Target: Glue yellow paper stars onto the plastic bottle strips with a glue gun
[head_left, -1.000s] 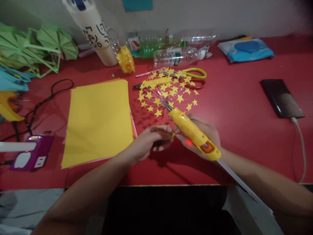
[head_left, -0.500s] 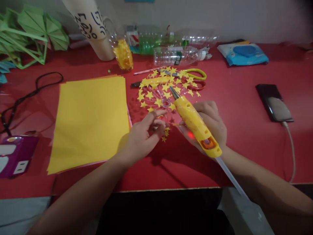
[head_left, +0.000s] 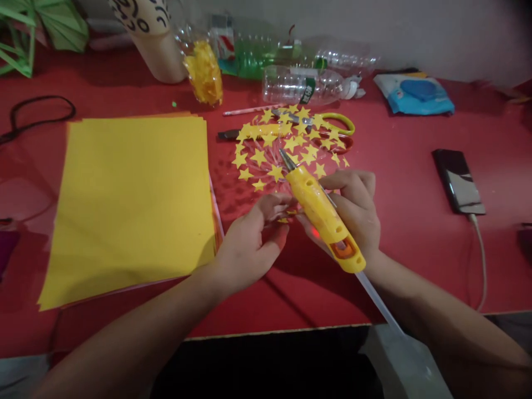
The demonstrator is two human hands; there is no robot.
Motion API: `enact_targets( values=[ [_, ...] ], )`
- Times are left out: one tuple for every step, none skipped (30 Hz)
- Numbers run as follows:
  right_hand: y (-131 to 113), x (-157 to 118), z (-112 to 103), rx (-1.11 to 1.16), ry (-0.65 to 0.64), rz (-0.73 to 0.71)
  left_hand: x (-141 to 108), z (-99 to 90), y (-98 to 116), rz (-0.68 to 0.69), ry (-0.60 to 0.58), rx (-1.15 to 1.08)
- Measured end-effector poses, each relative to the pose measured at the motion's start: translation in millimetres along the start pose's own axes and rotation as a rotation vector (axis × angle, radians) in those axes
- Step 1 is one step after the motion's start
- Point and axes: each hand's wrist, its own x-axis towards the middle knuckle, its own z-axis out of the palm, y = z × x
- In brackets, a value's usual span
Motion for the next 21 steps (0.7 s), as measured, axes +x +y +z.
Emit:
enact_targets(
  values=[
    [-0.5,-0.4,-0.2,-0.004,-0.002,0.005,0.3,-0.3,0.8,0.004,-0.01,0.006],
    [-0.8,-0.8,-0.4,-0.007,-0.005,0.008,0.7,-0.6,1.7,0.011,-0.023,0.009],
    [-1.0,-1.1,-0.3,-0.008,-0.007,0.009,1.2,-0.9,2.7,0.017,-0.038,0.013],
    [-1.0,-1.3,-0.1,-0.007,-0.005,0.008,1.8,-1.3,3.7,0.018,-0.053,0.021],
    [-0.8,-1.4,0.3,-0.005,-0.006,0.009,2.3,-1.8,4.8,0.012,-0.065,0.034],
    [-0.5,-1.5,0.8,-0.004,-0.007,0.007,2.7,-2.3,5.8,0.005,-0.073,0.05],
    [-0.2,-1.6,1.3,-0.002,-0.005,0.004,2.9,-2.7,6.8,-0.002,-0.08,0.066],
    [0.2,-1.7,1.8,-0.001,-0.002,0.003,3.0,-3.1,7.6,-0.006,-0.083,0.08],
    [0.6,-1.9,2.3,0.002,0.001,0.004,3.0,-3.5,8.3,-0.007,-0.086,0.091],
    [0.9,-2.1,2.6,0.004,0.003,0.007,2.9,-3.7,8.9,-0.007,-0.085,0.1],
    [1.1,-2.3,2.7,0.008,0.005,0.012,2.7,-3.8,9.4,-0.006,-0.085,0.109],
    [1.1,-2.5,2.6,0.01,0.0,0.021,2.5,-3.9,9.8,-0.006,-0.085,0.116],
    [1.0,-2.7,2.5,0.009,-0.007,0.031,2.4,-3.9,10.1,-0.005,-0.083,0.12],
    [0.8,-2.9,2.3,0.007,-0.011,0.035,2.4,-3.8,10.4,-0.006,-0.083,0.122],
    [0.5,-3.0,2.1,0.003,-0.01,0.035,2.4,-3.8,10.6,-0.004,-0.084,0.124],
    [0.1,-2.9,2.0,-0.005,-0.012,0.041,2.5,-3.8,10.8,-0.002,-0.083,0.127],
    [-0.3,-2.8,2.1,-0.013,-0.015,0.051,2.5,-3.8,11.0,-0.001,-0.084,0.129],
    [-0.6,-2.7,2.4,-0.023,-0.013,0.058,2.6,-3.8,11.1,0.0,-0.084,0.131],
    [-0.8,-2.4,2.9,-0.032,-0.006,0.062,2.6,-3.9,11.1,0.001,-0.082,0.135],
    [-0.9,-2.2,3.5,-0.039,0.002,0.063,2.6,-3.9,11.1,-0.004,-0.083,0.144],
    [-1.0,-1.9,4.1,-0.044,0.013,0.059,2.5,-3.9,11.1,-0.01,-0.083,0.157]
  ],
)
